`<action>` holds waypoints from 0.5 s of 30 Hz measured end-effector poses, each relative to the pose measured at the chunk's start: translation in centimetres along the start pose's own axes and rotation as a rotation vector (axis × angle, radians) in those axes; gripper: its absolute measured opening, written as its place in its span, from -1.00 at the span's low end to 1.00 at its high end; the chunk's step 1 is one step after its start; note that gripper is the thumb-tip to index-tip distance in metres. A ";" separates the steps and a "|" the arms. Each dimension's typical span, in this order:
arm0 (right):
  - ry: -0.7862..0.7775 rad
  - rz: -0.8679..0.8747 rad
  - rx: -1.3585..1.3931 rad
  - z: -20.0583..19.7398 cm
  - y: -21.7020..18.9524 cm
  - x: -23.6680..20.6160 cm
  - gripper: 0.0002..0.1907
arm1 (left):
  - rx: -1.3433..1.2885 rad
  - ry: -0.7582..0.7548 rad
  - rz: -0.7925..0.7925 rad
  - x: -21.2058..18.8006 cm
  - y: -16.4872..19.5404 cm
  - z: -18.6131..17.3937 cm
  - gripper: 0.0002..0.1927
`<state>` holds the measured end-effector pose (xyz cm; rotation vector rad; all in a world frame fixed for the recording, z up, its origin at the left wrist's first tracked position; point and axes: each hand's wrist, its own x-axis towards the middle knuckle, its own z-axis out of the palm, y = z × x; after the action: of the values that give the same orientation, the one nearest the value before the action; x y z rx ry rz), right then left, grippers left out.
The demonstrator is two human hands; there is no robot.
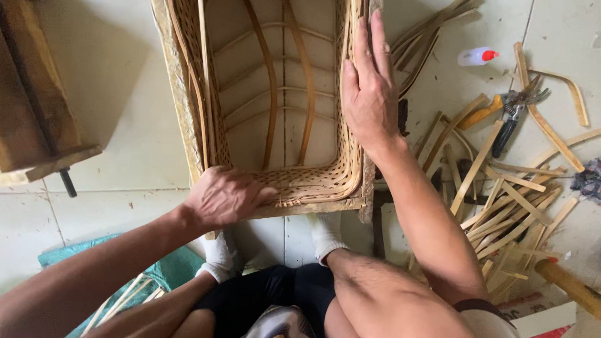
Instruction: The person sits on the floor and weaves thin bamboo strips across a rectangular woven basket frame, bending and pressing strips into place. They use pliers to trim and grip strip ends, tap strips with a hammer, and cut a strip with a knife, building up a lattice of ribs inside the basket.
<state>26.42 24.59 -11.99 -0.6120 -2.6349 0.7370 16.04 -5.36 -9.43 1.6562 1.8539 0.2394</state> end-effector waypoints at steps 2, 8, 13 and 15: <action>0.009 -0.016 -0.006 -0.1 -0.2 -0.1 -0.38 | 0.019 -0.001 0.029 -0.3 0.6 -0.5 -0.45; -0.004 0.006 0.013 -0.2 -0.3 -0.5 -0.39 | -0.567 0.263 0.011 5.0 5.2 -0.6 -0.64; 0.027 -0.017 0.007 -0.1 -0.2 -0.2 -0.38 | -1.080 -0.160 -0.265 9.5 7.9 1.5 -0.69; 0.004 0.008 0.004 -0.1 -0.3 -0.2 -0.39 | -1.115 -0.114 -0.314 9.2 8.5 2.0 -0.74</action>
<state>26.57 24.28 -11.78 -0.6230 -2.6283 0.7433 24.19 4.39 -9.57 0.5902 1.4024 0.8317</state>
